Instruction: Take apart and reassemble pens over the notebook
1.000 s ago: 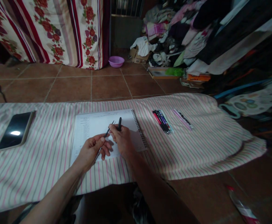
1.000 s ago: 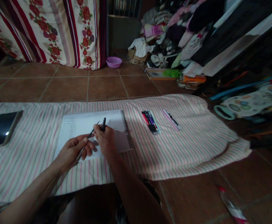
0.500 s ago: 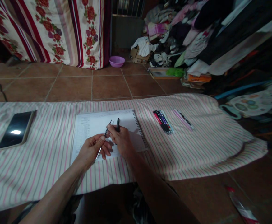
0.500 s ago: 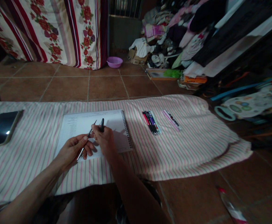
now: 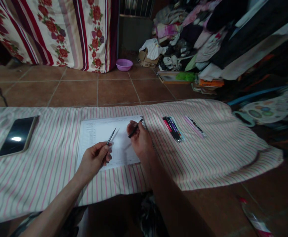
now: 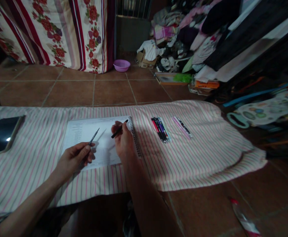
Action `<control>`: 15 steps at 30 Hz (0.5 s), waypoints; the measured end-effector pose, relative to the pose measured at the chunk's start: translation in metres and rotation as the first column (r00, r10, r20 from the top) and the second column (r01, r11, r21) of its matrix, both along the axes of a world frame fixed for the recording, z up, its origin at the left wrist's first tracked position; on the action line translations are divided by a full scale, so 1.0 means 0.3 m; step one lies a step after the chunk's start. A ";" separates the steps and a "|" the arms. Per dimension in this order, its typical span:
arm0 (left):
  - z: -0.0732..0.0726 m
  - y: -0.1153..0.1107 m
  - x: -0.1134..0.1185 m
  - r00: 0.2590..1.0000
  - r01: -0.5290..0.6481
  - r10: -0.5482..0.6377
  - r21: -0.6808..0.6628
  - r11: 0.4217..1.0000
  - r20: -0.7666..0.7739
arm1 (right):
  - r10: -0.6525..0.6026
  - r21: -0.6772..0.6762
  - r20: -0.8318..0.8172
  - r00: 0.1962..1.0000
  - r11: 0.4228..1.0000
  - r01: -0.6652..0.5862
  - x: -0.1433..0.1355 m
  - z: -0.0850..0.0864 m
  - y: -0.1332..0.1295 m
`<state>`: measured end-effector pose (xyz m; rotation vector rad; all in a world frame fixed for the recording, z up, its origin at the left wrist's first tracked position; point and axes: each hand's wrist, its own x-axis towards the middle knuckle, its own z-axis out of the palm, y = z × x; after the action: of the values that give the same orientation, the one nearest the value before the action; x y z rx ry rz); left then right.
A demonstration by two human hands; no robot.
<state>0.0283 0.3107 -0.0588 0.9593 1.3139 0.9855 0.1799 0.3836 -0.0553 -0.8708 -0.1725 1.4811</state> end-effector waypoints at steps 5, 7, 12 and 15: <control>-0.047 -0.020 -0.017 0.993 0.035 -0.025 0.084 0.996 -0.114 | 0.013 -0.003 0.148 0.989 1.000 -0.012 0.012 0.001 -0.005; -0.062 -0.027 -0.022 0.986 0.051 -0.033 0.108 0.993 -0.166 | 0.005 -0.010 0.183 0.983 1.000 -0.003 0.008 -0.001 -0.008; -0.074 -0.037 -0.024 0.970 0.089 -0.065 0.093 0.992 -0.233 | 0.001 -0.016 0.261 0.965 1.000 0.003 -0.004 -0.016 -0.007; -0.065 -0.038 -0.019 0.979 0.068 -0.054 0.065 0.996 -0.196 | 0.005 -0.026 0.307 0.952 1.000 0.003 -0.005 -0.024 -0.005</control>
<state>0.0227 0.2993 -0.0784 1.1675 1.4088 0.9147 0.1785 0.3821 -0.0627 -1.1204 -0.3851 1.3444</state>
